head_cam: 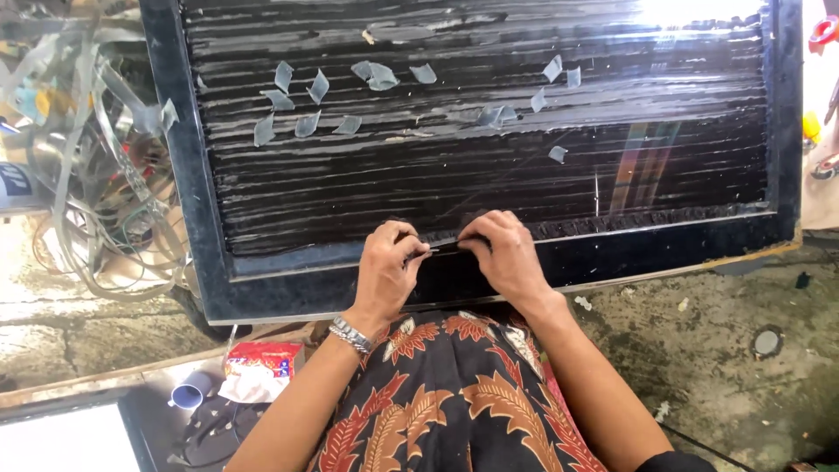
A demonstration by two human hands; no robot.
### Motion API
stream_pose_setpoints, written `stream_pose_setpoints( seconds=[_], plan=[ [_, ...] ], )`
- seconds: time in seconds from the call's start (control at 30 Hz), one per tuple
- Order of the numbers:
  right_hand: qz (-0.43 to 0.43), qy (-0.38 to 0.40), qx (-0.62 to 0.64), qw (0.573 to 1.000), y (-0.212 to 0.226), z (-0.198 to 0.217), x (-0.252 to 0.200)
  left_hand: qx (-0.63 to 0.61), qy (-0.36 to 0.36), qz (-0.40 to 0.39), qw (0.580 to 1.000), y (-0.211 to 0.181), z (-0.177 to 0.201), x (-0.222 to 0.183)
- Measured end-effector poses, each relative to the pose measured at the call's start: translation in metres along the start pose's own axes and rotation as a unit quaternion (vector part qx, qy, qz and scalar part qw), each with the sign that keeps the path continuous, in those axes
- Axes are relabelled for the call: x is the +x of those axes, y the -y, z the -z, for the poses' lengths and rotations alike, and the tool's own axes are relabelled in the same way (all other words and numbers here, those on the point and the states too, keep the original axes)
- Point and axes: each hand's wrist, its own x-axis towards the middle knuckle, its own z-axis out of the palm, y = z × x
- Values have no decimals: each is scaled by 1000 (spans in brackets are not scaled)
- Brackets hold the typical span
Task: Using a razor blade to manually scrape off the polarizing film from a television screen.
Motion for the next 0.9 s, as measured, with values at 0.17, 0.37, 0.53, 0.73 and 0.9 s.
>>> stream_pose_setpoints(
  seconds=[0.17,0.37,0.53,0.73,0.9],
  plan=[
    [-58,-111,-3,992,-4,41,-11,39,-14,-81,996,11,-20,-9],
    [-246,-146,172,943,-5,64,-22,-91,-35,-18,995,-37,-4,12],
    [-286,-105,320,897,34,44,0,47,-125,70,989,-48,140,79],
    [-324,50,261,908,68,26,32,229,-145,194,943,-9,184,75],
    [-294,34,352,888,55,0,34,-99,54,164,980,-32,93,59]
  ],
)
